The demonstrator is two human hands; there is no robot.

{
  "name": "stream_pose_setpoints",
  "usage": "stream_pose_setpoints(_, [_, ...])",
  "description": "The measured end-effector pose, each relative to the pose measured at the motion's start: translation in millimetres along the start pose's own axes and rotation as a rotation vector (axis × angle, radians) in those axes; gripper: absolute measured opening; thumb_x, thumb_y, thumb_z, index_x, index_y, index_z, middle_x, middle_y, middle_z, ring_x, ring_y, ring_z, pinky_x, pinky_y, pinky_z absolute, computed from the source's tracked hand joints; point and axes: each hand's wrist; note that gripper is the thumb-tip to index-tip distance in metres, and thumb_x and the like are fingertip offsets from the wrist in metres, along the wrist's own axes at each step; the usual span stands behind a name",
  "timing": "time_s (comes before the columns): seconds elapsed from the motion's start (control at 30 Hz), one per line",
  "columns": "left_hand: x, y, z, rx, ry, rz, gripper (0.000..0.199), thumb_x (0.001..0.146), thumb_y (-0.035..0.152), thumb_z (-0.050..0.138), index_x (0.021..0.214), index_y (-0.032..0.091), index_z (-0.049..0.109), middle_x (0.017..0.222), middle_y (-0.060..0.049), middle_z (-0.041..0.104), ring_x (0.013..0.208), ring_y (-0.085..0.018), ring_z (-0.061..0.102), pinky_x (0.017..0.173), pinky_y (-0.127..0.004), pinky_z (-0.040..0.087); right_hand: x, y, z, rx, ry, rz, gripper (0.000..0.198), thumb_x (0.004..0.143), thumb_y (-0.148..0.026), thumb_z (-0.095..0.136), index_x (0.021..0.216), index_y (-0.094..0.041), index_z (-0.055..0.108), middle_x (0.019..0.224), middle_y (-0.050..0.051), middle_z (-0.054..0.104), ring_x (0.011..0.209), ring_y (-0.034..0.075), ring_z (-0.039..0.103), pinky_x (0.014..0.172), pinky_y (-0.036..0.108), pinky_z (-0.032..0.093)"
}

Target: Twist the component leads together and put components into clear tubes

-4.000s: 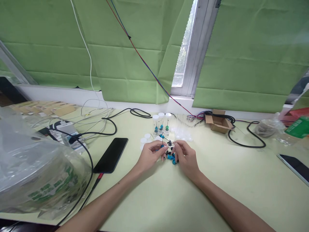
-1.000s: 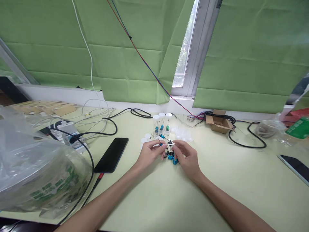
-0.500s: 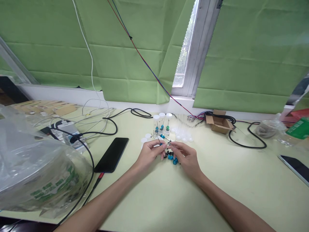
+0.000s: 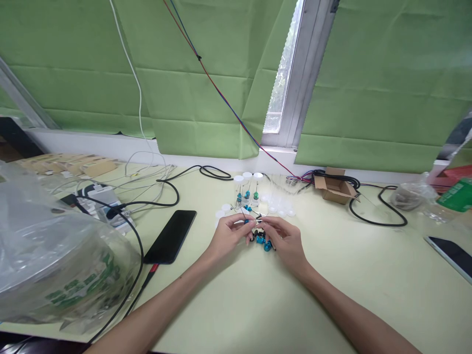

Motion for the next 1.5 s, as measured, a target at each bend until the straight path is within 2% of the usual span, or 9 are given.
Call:
stream_pose_setpoints(0.4, [-5.4, 11.0, 8.1, 0.113, 0.026, 0.032, 0.024, 0.08, 0.038, 0.07, 0.086, 0.015, 0.073, 0.062, -0.001, 0.061, 0.053, -0.012, 0.052, 0.057, -0.026, 0.044, 0.2, 1.1, 0.6, 0.003, 0.017, 0.022, 0.024, 0.091, -0.039, 0.058, 0.084, -0.019, 0.068, 0.07, 0.002, 0.065, 0.05, 0.011, 0.051, 0.046, 0.025, 0.044])
stream_pose_setpoints(0.8, [-6.0, 9.2, 8.3, 0.189, 0.003, 0.058, 0.022, 0.082, 0.037, 0.067, 0.08, 0.016, 0.072, 0.071, -0.002, 0.061, 0.053, -0.01, 0.05, 0.057, -0.026, 0.042, -0.2, 1.5, 2.1, 0.034, 0.027, 0.077, 0.032, 0.092, -0.046, 0.057, 0.077, -0.018, 0.062, 0.058, -0.003, 0.056, 0.043, 0.009, 0.048, 0.043, 0.023, 0.04])
stream_pose_setpoints(1.07, [-5.3, 11.5, 8.7, 0.126, 0.013, 0.023, 0.023, 0.08, 0.039, 0.069, 0.079, 0.016, 0.072, 0.061, -0.001, 0.06, 0.052, -0.012, 0.051, 0.058, -0.026, 0.044, 0.2, 3.8, 2.5, 0.053, 0.006, 0.064, 0.03, 0.094, -0.045, 0.055, 0.081, -0.019, 0.06, 0.06, -0.003, 0.056, 0.043, 0.008, 0.047, 0.043, 0.023, 0.039])
stream_pose_setpoints(1.23, [-3.1, 8.7, 6.3, 0.068, 0.062, 0.001, 0.027, 0.076, 0.042, 0.073, 0.08, 0.016, 0.07, 0.056, 0.0, 0.06, 0.049, -0.012, 0.052, 0.057, -0.027, 0.046, -0.2, 3.6, 2.5, 0.047, 0.016, 0.072, 0.029, 0.095, -0.046, 0.053, 0.083, -0.02, 0.056, 0.063, -0.003, 0.056, 0.045, 0.009, 0.047, 0.043, 0.023, 0.039])
stream_pose_setpoints(1.5, [-4.8, 8.4, 7.4, 0.096, 0.052, 0.019, 0.027, 0.077, 0.042, 0.072, 0.083, 0.016, 0.07, 0.059, -0.001, 0.06, 0.051, -0.012, 0.052, 0.056, -0.027, 0.045, -1.1, 3.5, 3.5, 0.004, -0.001, 0.063, 0.034, 0.096, -0.046, 0.05, 0.076, -0.019, 0.054, 0.06, -0.003, 0.053, 0.045, 0.008, 0.046, 0.045, 0.023, 0.04])
Point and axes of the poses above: each hand's wrist, its own x-axis towards the middle knuckle, its own z-axis out of the palm, y = z × x
